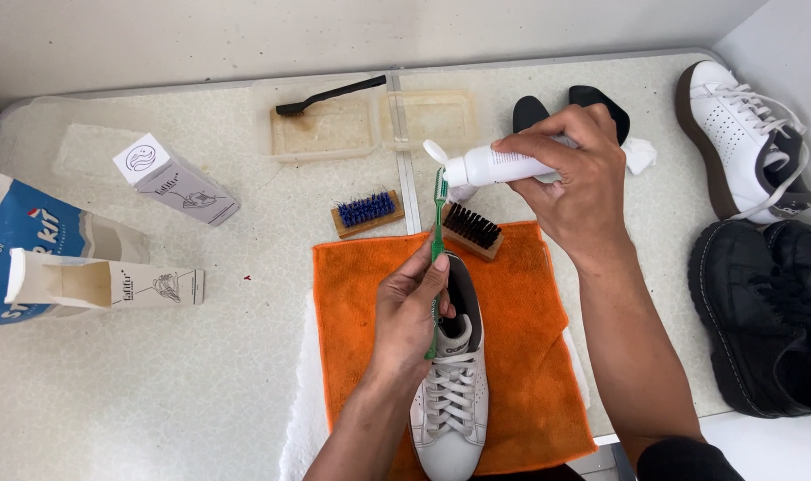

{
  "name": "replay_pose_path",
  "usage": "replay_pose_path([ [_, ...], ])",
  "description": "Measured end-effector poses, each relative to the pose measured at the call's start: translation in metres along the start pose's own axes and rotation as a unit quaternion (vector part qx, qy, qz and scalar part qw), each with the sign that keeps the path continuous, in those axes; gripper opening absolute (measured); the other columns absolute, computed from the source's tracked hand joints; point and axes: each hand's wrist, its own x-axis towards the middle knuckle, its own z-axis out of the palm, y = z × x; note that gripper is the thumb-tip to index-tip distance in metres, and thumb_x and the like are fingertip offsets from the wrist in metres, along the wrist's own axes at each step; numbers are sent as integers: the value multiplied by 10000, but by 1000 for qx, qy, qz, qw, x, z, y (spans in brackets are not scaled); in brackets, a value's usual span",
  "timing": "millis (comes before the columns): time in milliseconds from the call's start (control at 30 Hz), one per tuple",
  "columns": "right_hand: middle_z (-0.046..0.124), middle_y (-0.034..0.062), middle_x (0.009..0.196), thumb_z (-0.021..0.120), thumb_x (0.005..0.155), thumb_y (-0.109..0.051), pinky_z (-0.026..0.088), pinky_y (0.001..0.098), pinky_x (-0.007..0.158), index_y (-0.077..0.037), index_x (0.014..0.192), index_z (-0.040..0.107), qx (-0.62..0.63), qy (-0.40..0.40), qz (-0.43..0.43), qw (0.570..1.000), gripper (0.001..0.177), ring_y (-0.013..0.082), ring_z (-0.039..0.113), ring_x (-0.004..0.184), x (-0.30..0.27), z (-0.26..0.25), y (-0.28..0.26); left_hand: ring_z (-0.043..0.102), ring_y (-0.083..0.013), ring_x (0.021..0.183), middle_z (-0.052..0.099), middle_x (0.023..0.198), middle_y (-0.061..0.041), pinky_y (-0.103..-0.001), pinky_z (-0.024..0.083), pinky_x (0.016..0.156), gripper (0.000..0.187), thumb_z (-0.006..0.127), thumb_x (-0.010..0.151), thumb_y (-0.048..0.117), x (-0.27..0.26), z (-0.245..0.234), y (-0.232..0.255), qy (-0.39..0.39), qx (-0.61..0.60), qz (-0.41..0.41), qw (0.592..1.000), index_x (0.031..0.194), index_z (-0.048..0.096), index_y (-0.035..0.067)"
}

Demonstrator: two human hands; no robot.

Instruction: Cleaning the interior lining of a white sneaker using a toothbrush and cleaning paste.

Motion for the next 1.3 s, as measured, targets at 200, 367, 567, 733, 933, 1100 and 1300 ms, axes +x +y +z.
replay_pose_path([
  [200, 633, 82, 967, 949, 819, 65, 441, 422, 953, -92, 1031, 832, 12, 4, -21, 1000, 289, 291, 565, 1001, -1, -5, 1, 504, -98, 484, 517, 710, -75, -280, 557, 468, 448, 655, 977, 104, -2, 0, 4, 2, -8, -2, 1000, 1397, 595, -38],
  [367, 628, 76, 970, 947, 829, 72, 439, 417, 956, -97, 1038, 838, 8, 12, -36, 999, 290, 285, 561, 1002, -3, -3, -4, 510, -98, 482, 524, 705, -73, -280, 558, 469, 450, 667, 971, 108, -7, 1, 3, 5, -19, -8, 1000, 1392, 599, -37],
  [567, 629, 94, 1000, 965, 822, 66, 456, 434, 947, -64, 1071, 821, -2, 18, -26, 999, 316, 298, 574, 1019, -3, -5, -5, 508, -93, 483, 525, 714, -72, -280, 562, 467, 451, 669, 972, 114, -7, 0, 4, -6, -29, -19, 999, 1393, 602, -34],
  [733, 622, 162, 1036, 962, 825, 25, 488, 511, 878, 13, 1124, 737, 57, 21, 41, 997, 374, 398, 632, 1008, -2, -1, -14, 504, -83, 491, 533, 747, -71, -277, 567, 463, 459, 646, 990, 137, -1, -2, 13, -23, -31, -40, 998, 1407, 582, -45],
  [933, 670, 272, 1018, 865, 936, -101, 516, 532, 844, 61, 1196, 545, 126, 10, 145, 981, 443, 450, 684, 971, -15, 14, 7, 511, -85, 515, 525, 773, -61, -267, 557, 428, 477, 602, 1014, 168, 12, -15, 25, -37, -10, -67, 997, 1436, 550, -48],
  [1100, 663, 172, 1287, 738, 1020, 26, 552, 343, 858, -154, 1491, 304, 165, 34, 248, 954, 665, 259, 659, 1130, -20, 15, 39, 440, -73, 531, 550, 725, 15, -194, 342, 423, 411, 637, 966, 186, 32, -35, 26, -16, -53, -172, 984, 1361, 671, 75],
  [1300, 680, 79, 1138, 853, 934, -39, 597, 310, 859, -295, 1605, 252, 163, -13, 354, 921, 936, 176, 711, 908, -26, 21, 56, 438, -72, 531, 550, 752, 21, -192, 340, 435, 414, 619, 976, 187, 40, -48, 31, -5, -36, -166, 986, 1371, 662, 72],
])
